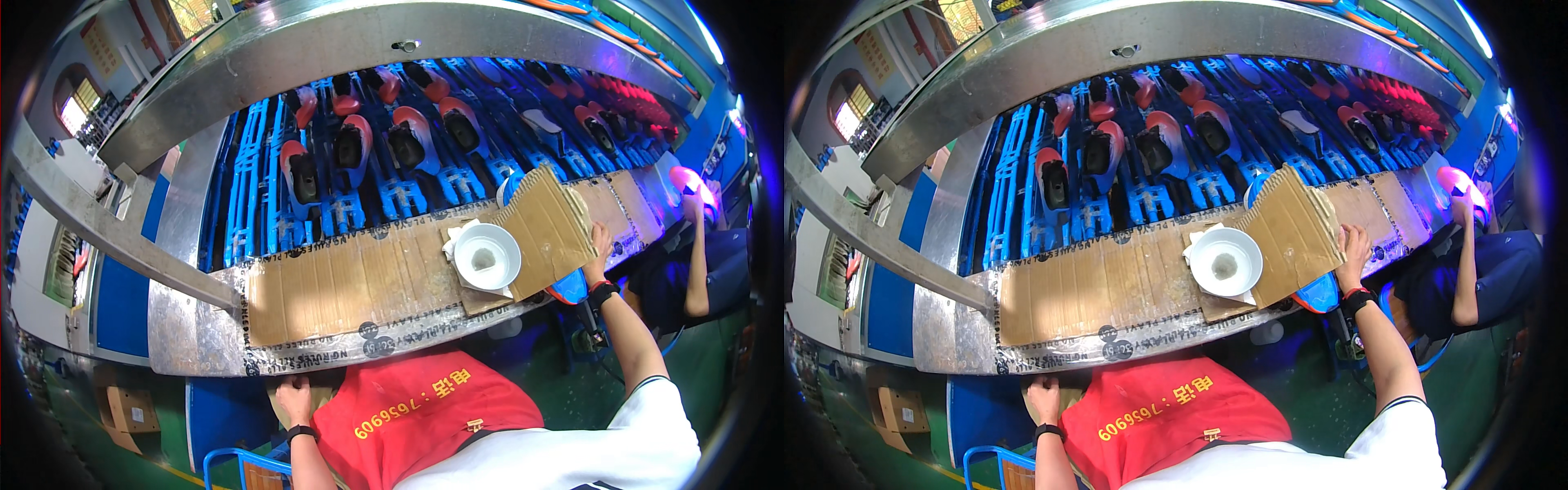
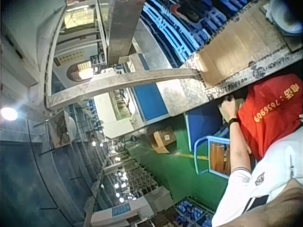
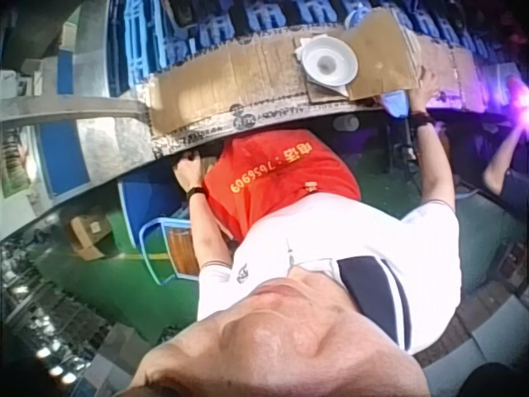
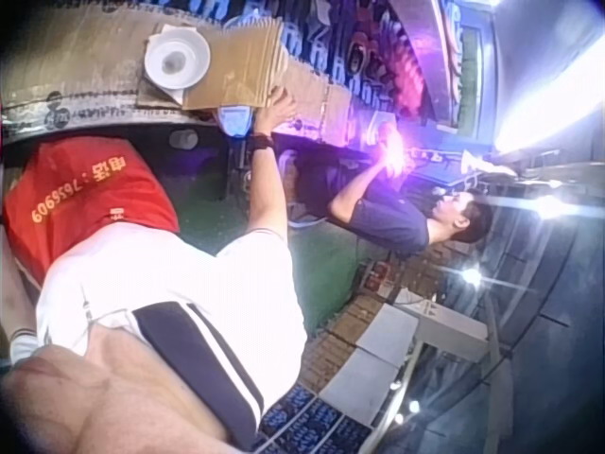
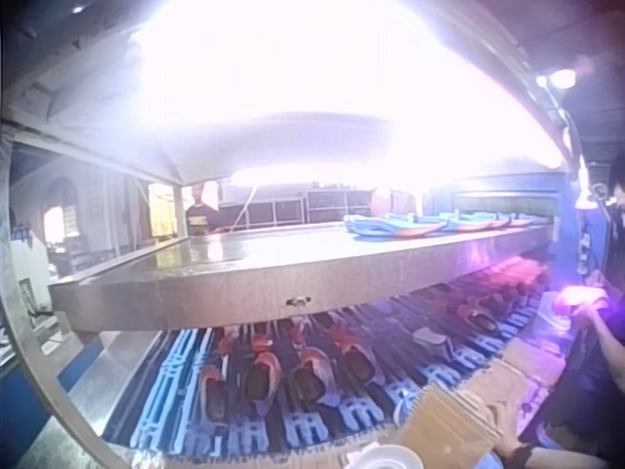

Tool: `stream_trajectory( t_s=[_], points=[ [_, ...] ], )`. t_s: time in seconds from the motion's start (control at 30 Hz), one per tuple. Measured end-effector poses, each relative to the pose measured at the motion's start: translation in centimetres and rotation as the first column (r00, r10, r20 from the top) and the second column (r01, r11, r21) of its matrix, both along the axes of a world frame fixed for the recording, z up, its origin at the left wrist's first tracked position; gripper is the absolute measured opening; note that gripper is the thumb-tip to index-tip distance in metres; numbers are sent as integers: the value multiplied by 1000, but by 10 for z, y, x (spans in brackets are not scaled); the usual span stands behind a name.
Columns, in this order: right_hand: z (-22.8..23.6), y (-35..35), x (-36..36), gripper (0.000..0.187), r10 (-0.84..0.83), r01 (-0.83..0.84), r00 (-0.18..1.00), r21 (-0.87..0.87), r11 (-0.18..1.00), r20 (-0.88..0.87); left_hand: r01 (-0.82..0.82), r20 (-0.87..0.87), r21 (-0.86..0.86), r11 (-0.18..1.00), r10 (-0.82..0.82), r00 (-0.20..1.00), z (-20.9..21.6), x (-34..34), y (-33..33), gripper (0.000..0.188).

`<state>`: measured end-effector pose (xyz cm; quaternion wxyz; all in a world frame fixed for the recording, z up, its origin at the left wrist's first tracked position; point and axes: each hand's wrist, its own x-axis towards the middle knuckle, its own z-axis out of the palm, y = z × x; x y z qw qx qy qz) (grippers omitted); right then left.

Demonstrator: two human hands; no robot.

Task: Applying glue or adhesive to the edges of blue shoe soles at a manufacturing station.

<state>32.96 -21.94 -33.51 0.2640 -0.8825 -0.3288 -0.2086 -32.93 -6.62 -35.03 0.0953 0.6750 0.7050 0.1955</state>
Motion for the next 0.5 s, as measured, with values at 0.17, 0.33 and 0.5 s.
stream_trajectory(
  t_s=[0.17,0.33,0.5],
  points=[
    [-1,0,1,27,5,-5,1000,8,1000,5,-9,13,-31,999,9,1000,0,-1,0,17],
    [-2,0,0,27,5,-5,1000,11,1000,17,8,12,-24,1000,-8,1000,1,0,1,16],
    [-3,0,1,27,1,-1,1000,4,1000,-1,2,19,-10,1000,-1,1000,-2,-2,0,16]
  ],
)
